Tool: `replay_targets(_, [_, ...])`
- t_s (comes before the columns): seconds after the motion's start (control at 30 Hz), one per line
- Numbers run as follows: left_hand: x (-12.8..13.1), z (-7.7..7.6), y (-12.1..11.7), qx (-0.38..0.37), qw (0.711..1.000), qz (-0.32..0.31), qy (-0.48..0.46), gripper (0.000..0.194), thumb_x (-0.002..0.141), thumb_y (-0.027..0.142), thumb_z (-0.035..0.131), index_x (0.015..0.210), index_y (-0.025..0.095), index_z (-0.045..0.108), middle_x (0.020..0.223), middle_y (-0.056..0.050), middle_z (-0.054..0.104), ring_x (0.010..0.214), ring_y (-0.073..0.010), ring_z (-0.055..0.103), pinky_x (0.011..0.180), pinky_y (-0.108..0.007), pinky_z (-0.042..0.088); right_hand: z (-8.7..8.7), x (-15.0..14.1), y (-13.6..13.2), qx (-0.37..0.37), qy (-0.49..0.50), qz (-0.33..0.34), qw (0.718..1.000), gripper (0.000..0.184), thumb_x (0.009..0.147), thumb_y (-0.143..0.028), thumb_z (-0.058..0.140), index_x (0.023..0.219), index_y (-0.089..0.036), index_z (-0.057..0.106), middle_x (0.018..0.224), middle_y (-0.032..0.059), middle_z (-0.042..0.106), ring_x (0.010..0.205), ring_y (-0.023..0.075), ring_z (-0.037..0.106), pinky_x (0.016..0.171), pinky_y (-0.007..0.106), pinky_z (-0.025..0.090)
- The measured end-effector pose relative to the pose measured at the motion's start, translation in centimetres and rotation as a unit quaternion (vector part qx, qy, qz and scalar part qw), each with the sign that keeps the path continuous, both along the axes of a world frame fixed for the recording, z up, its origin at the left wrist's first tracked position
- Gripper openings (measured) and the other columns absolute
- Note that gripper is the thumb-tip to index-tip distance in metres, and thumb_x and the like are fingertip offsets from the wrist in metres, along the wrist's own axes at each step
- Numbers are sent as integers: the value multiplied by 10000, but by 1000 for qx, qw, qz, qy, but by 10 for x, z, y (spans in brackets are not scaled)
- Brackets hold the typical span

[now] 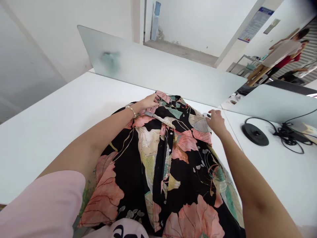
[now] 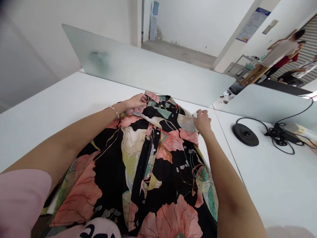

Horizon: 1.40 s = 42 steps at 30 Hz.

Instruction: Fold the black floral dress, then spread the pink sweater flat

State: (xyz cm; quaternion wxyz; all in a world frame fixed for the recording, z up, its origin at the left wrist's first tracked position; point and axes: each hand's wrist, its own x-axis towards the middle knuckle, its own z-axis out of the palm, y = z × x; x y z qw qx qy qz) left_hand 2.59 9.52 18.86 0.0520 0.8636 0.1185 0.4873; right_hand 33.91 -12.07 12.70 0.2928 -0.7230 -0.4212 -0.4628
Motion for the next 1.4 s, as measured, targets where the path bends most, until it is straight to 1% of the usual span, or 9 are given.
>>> replay_targets(0.27, [-69, -45, 3, 213, 971, 108, 28, 305, 812, 292, 518, 1065, 153, 614, 1081, -97, 607, 1027, -228, 568, 932, -340, 441, -56, -62, 66, -69, -95, 111, 987, 466, 996, -319, 284, 1377, -123, 467, 1422, 205, 405, 1297, 346, 401, 1044, 556, 361])
replay_targets(0.4, [-133, -76, 7, 233, 952, 186, 69, 404, 840, 376, 500, 1178, 165, 575, 1151, -125, 555, 1115, -279, 515, 982, -391, 413, -54, -54, 67, -66, -72, 149, 984, 471, 975, -350, 338, 1377, -145, 471, 1408, 194, 429, 1286, 353, 421, 1022, 594, 377])
replay_targets(0.6, [-214, -133, 11, 77, 953, 286, 64, 560, 789, 494, 572, 1221, 144, 506, 1039, -117, 596, 889, -247, 587, 800, -345, 458, -37, -60, 48, -53, -70, 284, 955, 516, 874, -332, 512, 1351, -135, 480, 1302, 175, 521, 1197, 301, 519, 1035, 481, 433])
replay_targets(0.77, [-249, -137, -5, -159, 973, 165, 40, 262, 775, 420, 612, 800, 165, 556, 639, 18, 508, 576, -108, 482, 586, -235, 391, -44, -111, 33, -105, -85, 349, 928, 393, 881, -327, 521, 1220, -141, 592, 1181, 138, 606, 1123, 279, 563, 997, 456, 455])
replay_targets(0.97, [-228, -110, -63, -254, 950, -68, -168, 263, 775, 382, 680, 848, 168, 546, 714, -15, 581, 577, -93, 508, 535, -229, 398, -66, -186, 18, -157, -125, 469, 860, 277, 923, -283, 514, 1156, -175, 619, 1185, 104, 606, 1116, 225, 568, 993, 391, 450])
replay_targets(1.03, [-204, -108, -89, -208, 962, -118, -130, 245, 825, 396, 629, 914, 177, 565, 795, -53, 630, 639, -124, 574, 581, -264, 454, -71, -203, 12, -180, -129, 483, 847, 262, 931, -264, 512, 1153, -168, 615, 1186, 108, 599, 1099, 218, 571, 976, 379, 453])
replay_targets(1.17, [-160, -117, -124, -52, 973, -184, 130, 383, 910, 440, 527, 1235, 238, 523, 1100, -112, 665, 982, -187, 653, 771, -283, 522, -77, -219, -4, -233, -116, 473, 842, 187, 939, -214, 514, 1083, -161, 621, 1058, 83, 633, 931, 183, 607, 854, 329, 478])
replay_targets(1.27, [-147, -120, -121, 42, 970, -143, 190, 318, 941, 397, 469, 1188, 227, 575, 1190, -103, 646, 1106, -178, 613, 871, -256, 491, -88, -227, -16, -246, -128, 472, 837, 124, 943, -178, 500, 927, -162, 622, 935, 54, 620, 852, 158, 594, 801, 296, 475])
replay_targets(1.4, [-150, -114, -87, 76, 989, 18, 124, 285, 934, 317, 408, 1086, 194, 616, 1082, -73, 668, 953, -178, 634, 804, -265, 478, -120, -257, -13, -259, -191, 516, 793, 141, 933, -141, 481, 963, -170, 616, 1008, 71, 585, 920, 166, 577, 846, 313, 491])
